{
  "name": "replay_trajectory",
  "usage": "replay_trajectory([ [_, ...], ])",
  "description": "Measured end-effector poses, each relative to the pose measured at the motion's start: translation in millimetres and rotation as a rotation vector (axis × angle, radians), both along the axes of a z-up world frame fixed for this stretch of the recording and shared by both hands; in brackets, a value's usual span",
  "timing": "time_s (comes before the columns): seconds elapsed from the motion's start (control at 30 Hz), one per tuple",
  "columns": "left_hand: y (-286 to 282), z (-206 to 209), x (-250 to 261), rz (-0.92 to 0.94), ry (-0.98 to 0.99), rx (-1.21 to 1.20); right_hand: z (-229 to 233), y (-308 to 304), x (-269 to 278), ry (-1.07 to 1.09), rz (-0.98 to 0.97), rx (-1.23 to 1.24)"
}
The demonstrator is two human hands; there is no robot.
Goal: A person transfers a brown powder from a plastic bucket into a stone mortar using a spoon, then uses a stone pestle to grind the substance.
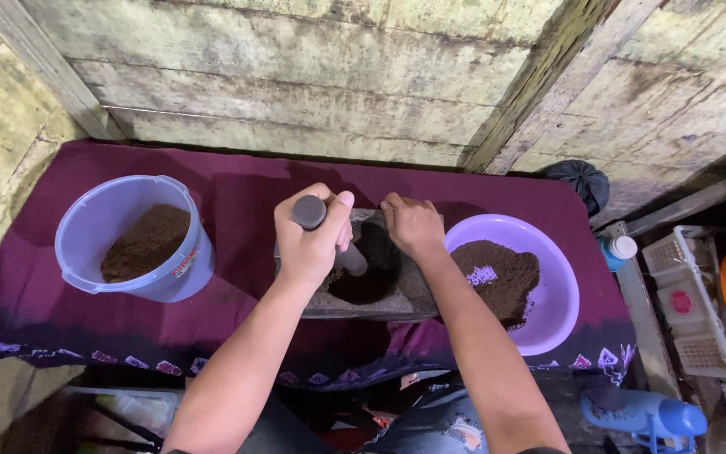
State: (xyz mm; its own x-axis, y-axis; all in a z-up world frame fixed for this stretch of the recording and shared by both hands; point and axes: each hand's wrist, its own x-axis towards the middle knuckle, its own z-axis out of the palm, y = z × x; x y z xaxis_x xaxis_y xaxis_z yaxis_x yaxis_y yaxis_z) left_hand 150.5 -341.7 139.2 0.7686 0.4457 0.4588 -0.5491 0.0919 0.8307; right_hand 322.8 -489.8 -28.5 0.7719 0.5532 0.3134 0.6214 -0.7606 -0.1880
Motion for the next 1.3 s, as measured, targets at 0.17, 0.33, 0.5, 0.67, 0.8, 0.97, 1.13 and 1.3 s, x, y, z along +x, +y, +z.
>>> replay_trajectory([
  [0.17,-3.0,-61.3,17.5,0.058,0.095,0.127,6.6,0.5,0.2,0.001,-0.01,-0.037],
  [0.33,-4.4,-76.1,17.1,0.085,0.187,0.075,5.5,-0.3,-5.4,-0.077,-0.004,-0.036],
  [0.5,-5.5,-26.5,1.6,0.002,-0.017,0.171,4.8,2.8,-0.1,0.026,-0.007,-0.002],
  [0.67,-5.9,-15.9,4.6,-0.027,-0.08,0.173,2.3,2.6,1.9,-0.021,0.0,-0.002],
  [0.8,-10.5,-110.9,41.2,0.052,0.07,0.212,-2.5,0.9,-0.6,-0.125,0.003,-0.028],
  [0.97,-12.0,-78.0,14.9,0.045,0.067,0.147,-5.0,1.7,-2.9,-0.153,0.013,-0.009],
  [1.13,2.9,-21.3,-19.3,0.073,0.017,0.237,-1.8,2.4,-0.9,-0.105,0.006,0.005],
  [1.3,15.1,-15.2,-23.9,-0.076,-0.158,0.161,-0.9,1.7,-0.3,-0.078,0.019,0.025],
])
